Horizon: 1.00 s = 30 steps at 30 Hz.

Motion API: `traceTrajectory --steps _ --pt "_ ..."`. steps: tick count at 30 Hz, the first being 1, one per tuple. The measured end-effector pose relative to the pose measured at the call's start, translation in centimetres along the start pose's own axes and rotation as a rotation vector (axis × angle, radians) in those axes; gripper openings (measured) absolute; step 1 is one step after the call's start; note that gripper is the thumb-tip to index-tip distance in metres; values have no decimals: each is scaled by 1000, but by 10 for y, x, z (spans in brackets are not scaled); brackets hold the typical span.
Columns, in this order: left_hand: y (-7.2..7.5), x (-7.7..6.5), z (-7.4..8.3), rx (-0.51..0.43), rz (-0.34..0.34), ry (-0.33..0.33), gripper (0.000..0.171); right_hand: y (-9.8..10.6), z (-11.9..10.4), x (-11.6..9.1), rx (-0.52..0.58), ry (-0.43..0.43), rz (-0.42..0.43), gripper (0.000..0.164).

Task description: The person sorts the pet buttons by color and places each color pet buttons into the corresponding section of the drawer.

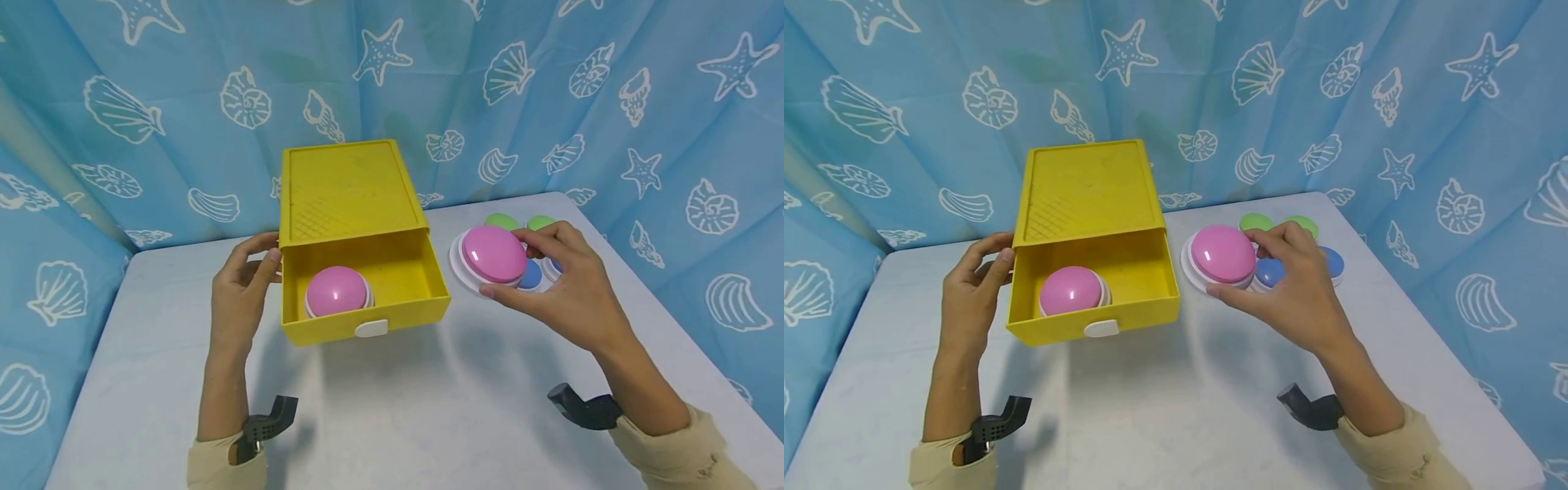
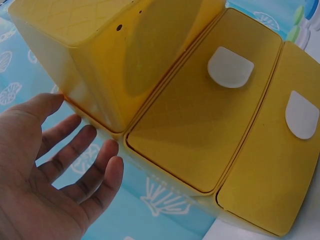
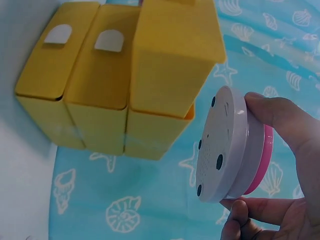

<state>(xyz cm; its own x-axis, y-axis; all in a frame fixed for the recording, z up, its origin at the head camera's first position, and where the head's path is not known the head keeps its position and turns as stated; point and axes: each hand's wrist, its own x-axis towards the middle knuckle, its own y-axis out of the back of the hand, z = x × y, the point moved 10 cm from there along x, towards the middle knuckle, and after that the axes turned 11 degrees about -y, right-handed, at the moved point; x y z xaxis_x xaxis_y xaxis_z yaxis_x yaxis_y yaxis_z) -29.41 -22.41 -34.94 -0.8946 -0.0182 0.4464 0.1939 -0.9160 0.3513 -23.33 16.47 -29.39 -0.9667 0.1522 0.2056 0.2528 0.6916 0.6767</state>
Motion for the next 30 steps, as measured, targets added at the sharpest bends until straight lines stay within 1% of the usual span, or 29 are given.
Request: traceTrajectory --steps 4,10,15,17,21,24,27,30 --pt "0 0 6 0 -2 11 36 -4 -12 1 26 20 -14 70" --pt "0 -4 28 6 -4 28 37 -10 -27 2 41 53 -32 69" --pt "1 -4 31 3 -9 30 36 -17 -40 4 67 74 -39 68" --pt "1 -4 31 -2 -10 25 36 -21 -45 4 81 78 -47 69" --pt "0 -1 15 -12 -11 -1 37 -31 -55 4 111 97 -62 67" --pt "0 0 1 -17 -9 -5 38 -37 -62 4 116 117 -67 65" --pt "0 1 0 -18 -8 3 38 -43 -67 5 116 134 -72 65" --pt "0 1 0 -28 -8 3 38 -49 -69 6 100 129 -78 67"
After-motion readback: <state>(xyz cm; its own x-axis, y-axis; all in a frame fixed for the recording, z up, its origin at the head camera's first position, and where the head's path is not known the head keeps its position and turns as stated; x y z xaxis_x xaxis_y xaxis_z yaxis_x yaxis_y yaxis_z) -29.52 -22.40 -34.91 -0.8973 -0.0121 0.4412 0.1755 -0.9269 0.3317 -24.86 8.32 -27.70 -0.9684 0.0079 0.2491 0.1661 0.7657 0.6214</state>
